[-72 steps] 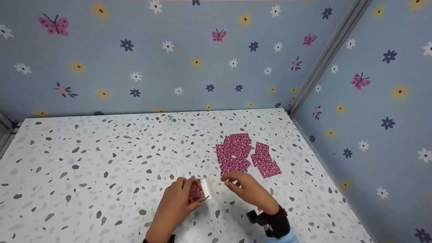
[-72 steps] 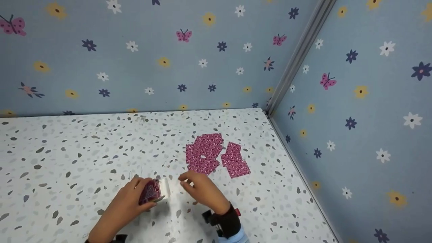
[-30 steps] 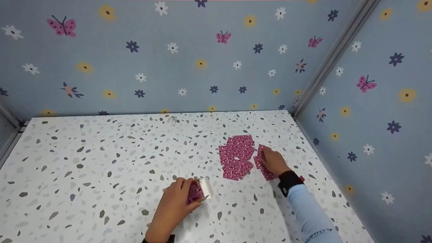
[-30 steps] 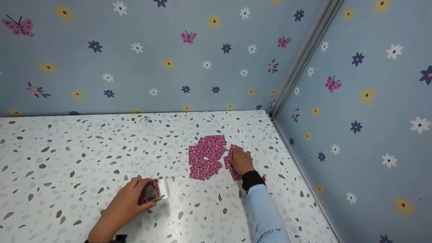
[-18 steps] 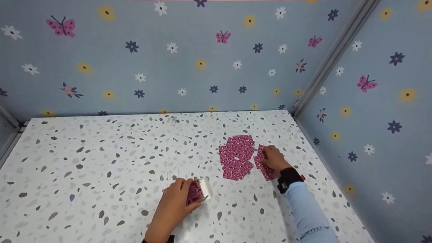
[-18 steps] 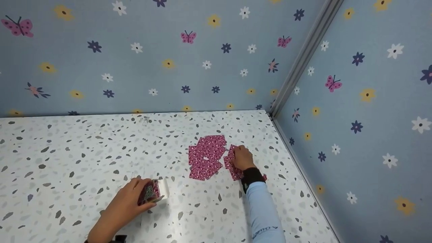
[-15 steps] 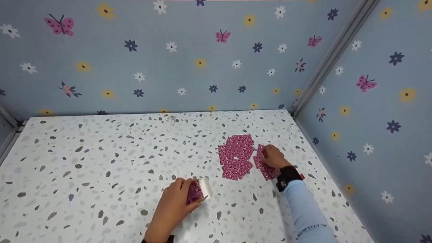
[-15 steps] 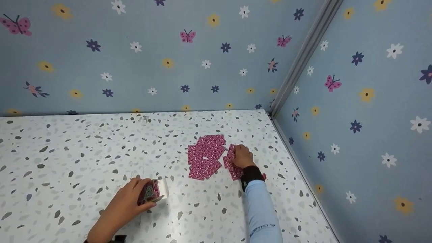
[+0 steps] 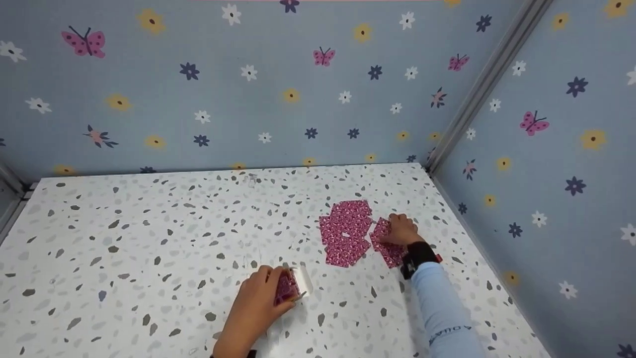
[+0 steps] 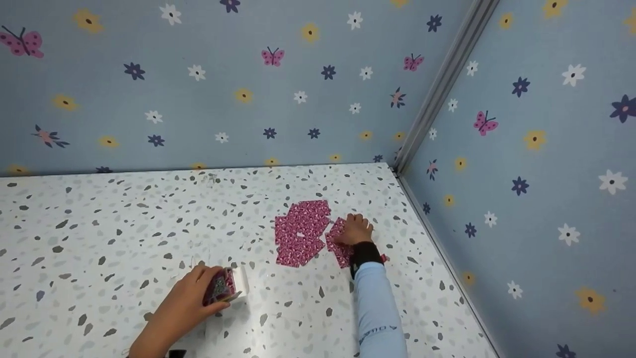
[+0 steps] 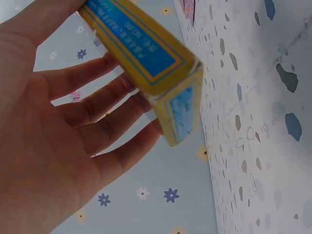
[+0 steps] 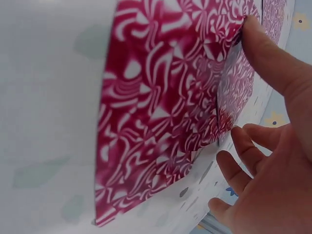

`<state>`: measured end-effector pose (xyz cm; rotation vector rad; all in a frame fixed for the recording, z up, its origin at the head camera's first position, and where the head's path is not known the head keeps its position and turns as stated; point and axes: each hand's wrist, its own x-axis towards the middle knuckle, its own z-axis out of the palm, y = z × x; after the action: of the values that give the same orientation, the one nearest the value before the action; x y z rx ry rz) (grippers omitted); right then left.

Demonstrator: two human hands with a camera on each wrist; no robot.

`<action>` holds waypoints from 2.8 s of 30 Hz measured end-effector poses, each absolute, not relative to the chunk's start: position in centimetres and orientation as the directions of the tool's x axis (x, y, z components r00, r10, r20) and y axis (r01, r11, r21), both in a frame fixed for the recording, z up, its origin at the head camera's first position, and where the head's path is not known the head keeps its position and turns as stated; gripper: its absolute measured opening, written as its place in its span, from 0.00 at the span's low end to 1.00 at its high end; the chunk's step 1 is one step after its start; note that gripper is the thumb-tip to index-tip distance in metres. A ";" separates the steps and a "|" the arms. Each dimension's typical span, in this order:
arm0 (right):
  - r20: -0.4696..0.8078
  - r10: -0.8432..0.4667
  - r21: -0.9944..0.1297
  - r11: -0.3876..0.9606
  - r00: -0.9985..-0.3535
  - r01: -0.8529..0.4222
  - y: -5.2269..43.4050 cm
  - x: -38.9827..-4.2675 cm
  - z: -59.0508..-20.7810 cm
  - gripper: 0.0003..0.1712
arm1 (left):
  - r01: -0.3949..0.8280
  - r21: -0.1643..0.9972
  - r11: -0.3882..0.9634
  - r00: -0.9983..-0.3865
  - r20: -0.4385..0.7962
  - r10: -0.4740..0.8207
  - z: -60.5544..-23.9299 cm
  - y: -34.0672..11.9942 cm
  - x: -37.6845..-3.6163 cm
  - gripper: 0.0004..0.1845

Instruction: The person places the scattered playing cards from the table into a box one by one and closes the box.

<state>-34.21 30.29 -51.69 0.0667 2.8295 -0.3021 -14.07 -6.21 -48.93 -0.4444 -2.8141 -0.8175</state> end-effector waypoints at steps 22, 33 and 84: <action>-0.087 0.066 -0.205 0.975 -0.994 0.082 28.9 -33.1 -52.5 0.48 | 0.331 0.495 0.804 -0.939 0.256 0.229 -48.7 -6.4 -14.0 0.37; 0.078 0.159 -0.533 0.841 -0.984 0.093 28.6 -32.5 -52.3 0.21 | 0.329 0.505 0.798 -0.942 0.240 0.236 -48.7 -6.1 -13.9 0.37; 0.052 -0.404 -0.952 0.257 -0.913 -0.168 17.2 -19.8 -43.9 0.14 | 0.360 0.494 0.791 -0.913 0.359 0.192 -49.2 -5.2 -14.4 0.36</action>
<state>-19.75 17.21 -43.88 -0.5376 2.3226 -1.7183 -14.40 -5.19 -49.17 -0.4247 -2.6909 -0.8276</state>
